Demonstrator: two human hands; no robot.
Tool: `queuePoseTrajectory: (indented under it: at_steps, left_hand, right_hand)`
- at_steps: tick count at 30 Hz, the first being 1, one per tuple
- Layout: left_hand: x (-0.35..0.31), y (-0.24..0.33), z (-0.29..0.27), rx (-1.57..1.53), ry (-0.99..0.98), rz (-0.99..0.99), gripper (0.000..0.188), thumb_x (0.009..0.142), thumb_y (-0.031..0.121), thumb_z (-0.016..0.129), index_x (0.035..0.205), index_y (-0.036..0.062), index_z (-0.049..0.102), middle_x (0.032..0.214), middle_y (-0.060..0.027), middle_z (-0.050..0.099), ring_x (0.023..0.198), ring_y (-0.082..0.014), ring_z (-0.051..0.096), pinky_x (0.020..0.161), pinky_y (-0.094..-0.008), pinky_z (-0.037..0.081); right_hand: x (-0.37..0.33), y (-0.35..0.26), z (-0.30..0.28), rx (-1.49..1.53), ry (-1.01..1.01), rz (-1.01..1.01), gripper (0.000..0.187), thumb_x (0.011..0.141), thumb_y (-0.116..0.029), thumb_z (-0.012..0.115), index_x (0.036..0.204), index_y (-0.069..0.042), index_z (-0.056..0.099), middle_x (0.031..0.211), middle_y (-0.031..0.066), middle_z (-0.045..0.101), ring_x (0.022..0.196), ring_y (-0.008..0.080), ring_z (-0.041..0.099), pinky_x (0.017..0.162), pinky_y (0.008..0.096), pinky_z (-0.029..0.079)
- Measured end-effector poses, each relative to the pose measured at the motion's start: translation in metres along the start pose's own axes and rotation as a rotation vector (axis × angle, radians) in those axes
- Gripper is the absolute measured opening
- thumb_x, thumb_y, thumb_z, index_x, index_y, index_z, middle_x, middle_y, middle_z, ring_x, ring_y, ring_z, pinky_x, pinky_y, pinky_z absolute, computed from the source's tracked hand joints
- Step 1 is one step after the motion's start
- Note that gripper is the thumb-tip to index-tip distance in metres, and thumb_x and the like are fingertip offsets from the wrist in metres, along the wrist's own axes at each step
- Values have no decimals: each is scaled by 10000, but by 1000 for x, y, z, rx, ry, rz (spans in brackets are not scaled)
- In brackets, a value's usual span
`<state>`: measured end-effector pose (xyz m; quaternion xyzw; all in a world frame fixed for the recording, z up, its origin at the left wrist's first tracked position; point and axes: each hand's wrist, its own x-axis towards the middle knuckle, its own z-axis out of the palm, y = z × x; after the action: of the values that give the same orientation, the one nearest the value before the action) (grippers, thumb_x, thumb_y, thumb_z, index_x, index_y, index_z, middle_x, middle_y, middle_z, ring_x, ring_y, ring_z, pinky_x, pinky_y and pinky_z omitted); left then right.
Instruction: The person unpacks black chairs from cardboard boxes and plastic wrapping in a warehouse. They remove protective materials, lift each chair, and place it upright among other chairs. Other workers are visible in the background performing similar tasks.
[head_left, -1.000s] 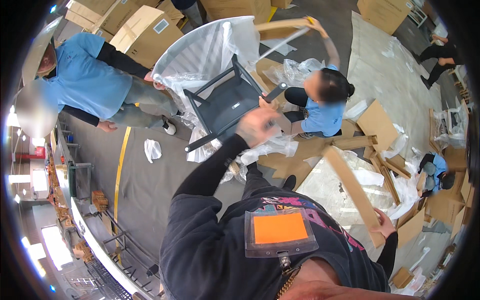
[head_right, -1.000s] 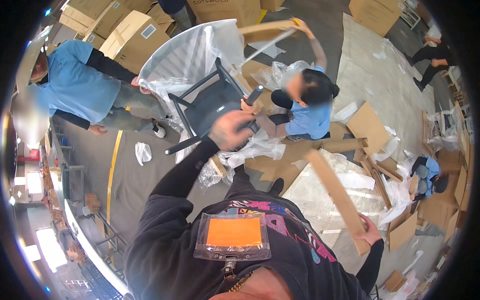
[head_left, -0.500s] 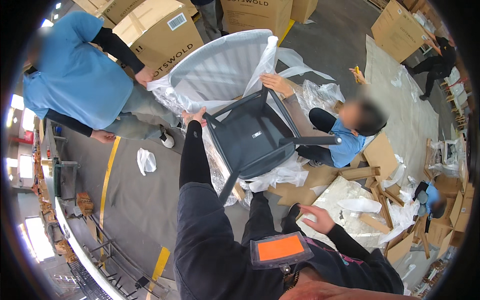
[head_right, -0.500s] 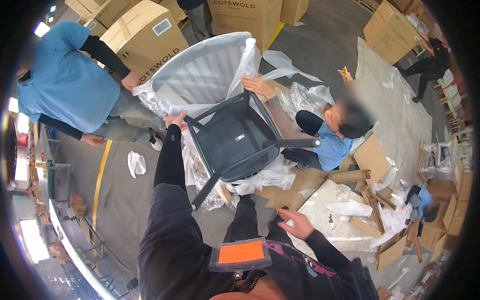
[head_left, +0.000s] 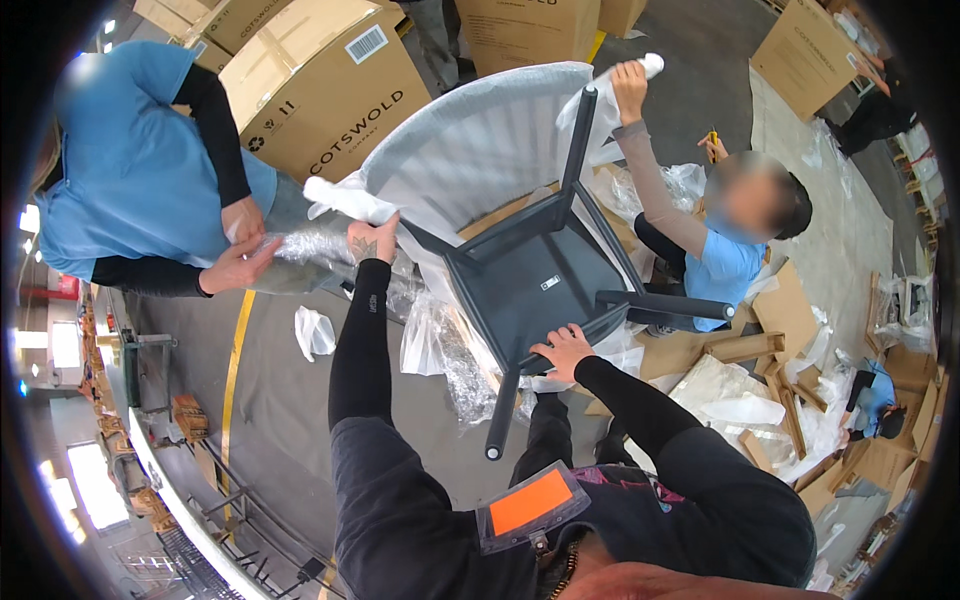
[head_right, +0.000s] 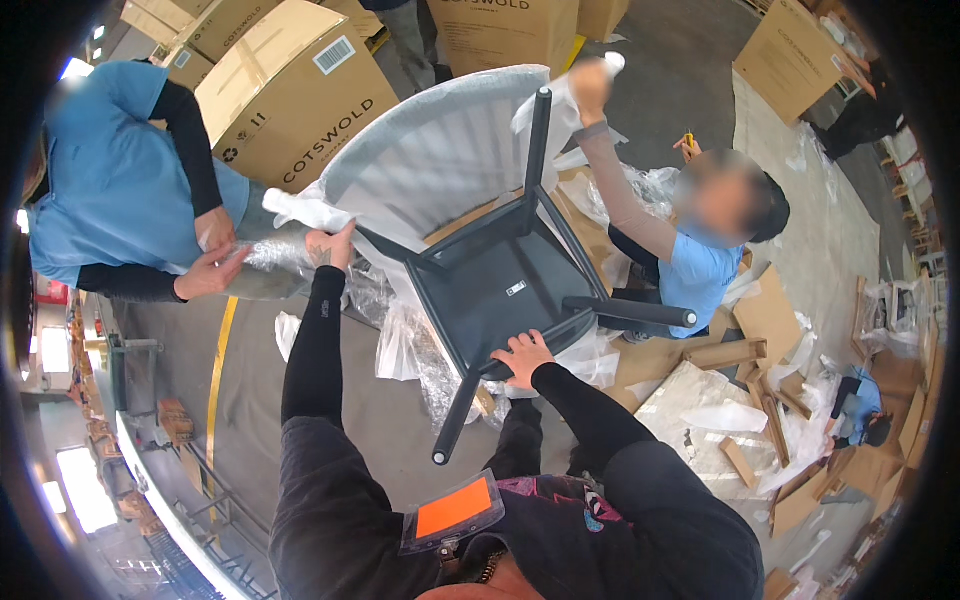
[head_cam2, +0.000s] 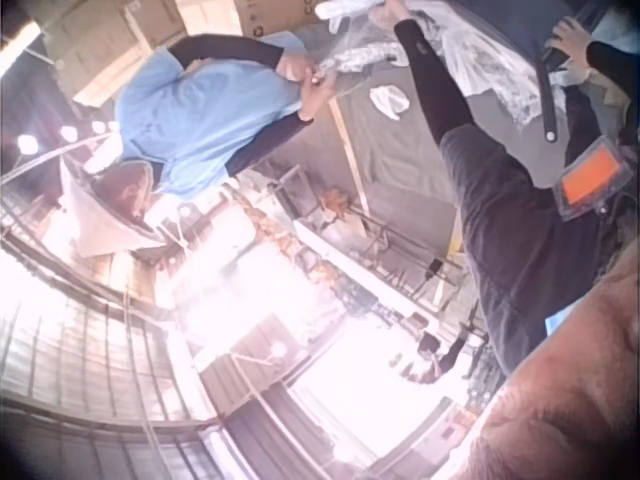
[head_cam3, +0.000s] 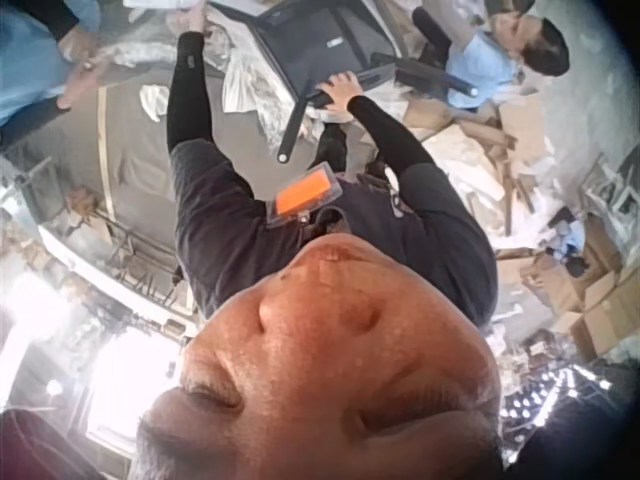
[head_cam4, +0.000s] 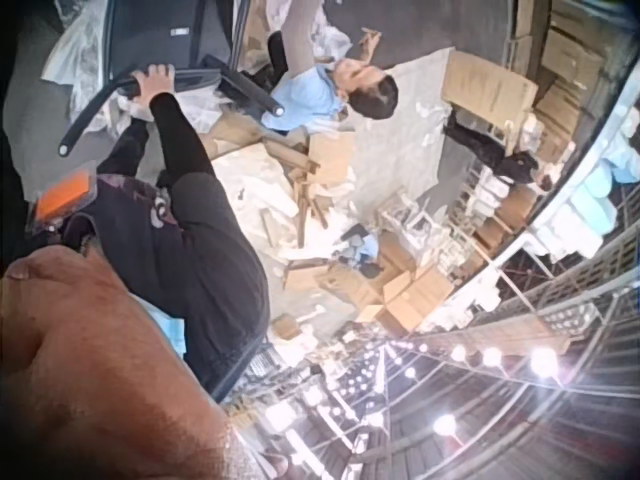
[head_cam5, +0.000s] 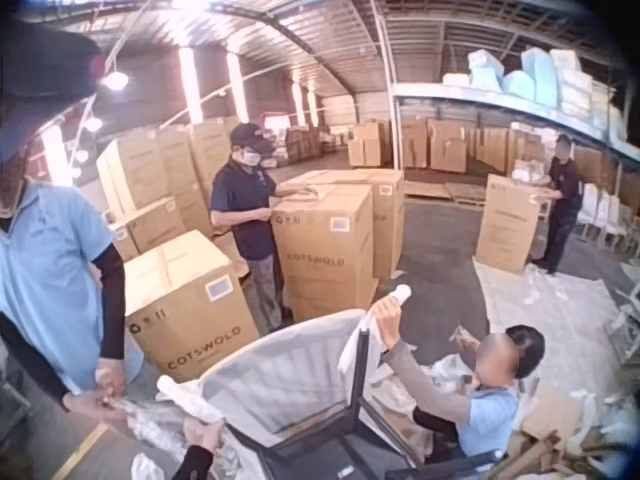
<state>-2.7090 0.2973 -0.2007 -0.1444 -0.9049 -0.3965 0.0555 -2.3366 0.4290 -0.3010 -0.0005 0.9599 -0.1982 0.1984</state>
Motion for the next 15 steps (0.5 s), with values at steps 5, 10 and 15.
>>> queuePoseTrajectory:
  at_steps: [5,10,15]
  left_hand:
    - [63,-13,-47,-153,470,27,285,800,299,673,806,14,672,773,-142,684,479,-261,615,437,-344,481]
    - [89,-36,-93,254,-62,-232,319,836,308,616,862,-8,646,822,-187,671,620,-321,641,513,-431,485]
    - [-43,-101,-70,853,-696,-319,375,767,303,666,1001,11,643,955,-183,665,865,-351,636,742,-454,512]
  right_hand:
    - [-3,1,2,2,-5,-2,649,695,-334,724,1294,-283,478,1139,83,507,1157,282,437,1057,506,221]
    - [-4,7,6,45,8,12,658,672,-327,731,1282,-283,487,1141,87,512,1158,289,441,1052,509,225]
    - [1,16,15,72,38,-21,652,664,-356,715,1276,-281,502,1093,88,530,1120,288,459,1041,504,238]
